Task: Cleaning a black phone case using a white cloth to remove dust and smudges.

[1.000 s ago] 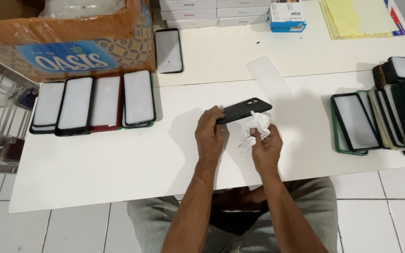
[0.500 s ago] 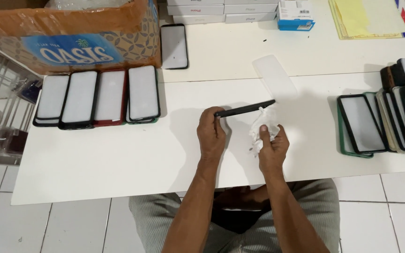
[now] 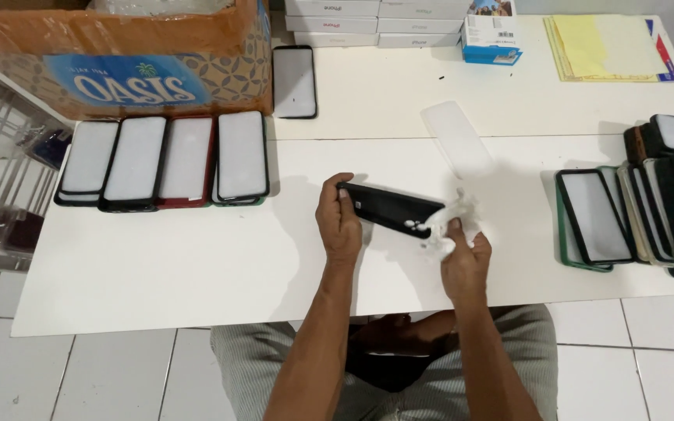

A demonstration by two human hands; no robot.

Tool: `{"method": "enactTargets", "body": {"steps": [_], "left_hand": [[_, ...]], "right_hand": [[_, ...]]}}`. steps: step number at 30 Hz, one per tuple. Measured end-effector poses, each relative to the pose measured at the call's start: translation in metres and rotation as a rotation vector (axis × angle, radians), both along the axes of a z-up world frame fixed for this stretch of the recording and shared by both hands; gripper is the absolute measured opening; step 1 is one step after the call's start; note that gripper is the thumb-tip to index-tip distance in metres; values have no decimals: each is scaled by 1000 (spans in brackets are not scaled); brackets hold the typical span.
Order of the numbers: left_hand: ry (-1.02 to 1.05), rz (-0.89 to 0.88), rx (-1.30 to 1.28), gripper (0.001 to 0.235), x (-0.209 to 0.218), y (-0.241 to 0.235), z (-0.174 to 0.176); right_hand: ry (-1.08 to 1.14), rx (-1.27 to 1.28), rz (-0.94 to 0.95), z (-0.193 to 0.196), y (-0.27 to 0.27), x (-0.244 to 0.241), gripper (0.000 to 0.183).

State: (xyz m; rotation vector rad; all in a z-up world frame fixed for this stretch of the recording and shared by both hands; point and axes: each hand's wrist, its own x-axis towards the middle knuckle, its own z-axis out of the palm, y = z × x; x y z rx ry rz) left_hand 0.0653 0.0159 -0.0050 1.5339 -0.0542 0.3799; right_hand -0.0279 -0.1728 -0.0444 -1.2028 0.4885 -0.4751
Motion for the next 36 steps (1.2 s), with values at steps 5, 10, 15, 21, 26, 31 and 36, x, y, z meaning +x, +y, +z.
{"method": "enactTargets", "body": {"steps": [5, 10, 15, 21, 26, 31, 36], "left_hand": [[43, -92, -70, 34, 2, -2, 2], [45, -133, -28, 28, 0, -3, 13], [-27, -132, 38, 30, 4, -14, 2], [90, -163, 30, 17, 14, -13, -31], [365, -354, -98, 26, 7, 2, -1], [487, -560, -559, 49, -3, 11, 22], [215, -748, -234, 55, -18, 16, 46]], "right_hand": [[132, -89, 238, -3, -15, -17, 12], [200, -165, 362, 67, 40, -13, 15], [106, -176, 378, 65, 73, 7, 20], [167, -109, 247, 77, 92, 23, 16], [215, -108, 176, 93, 103, 29, 17], [238, -116, 52, 102, 109, 40, 16], [175, -198, -115, 79, 98, 64, 39]]}}
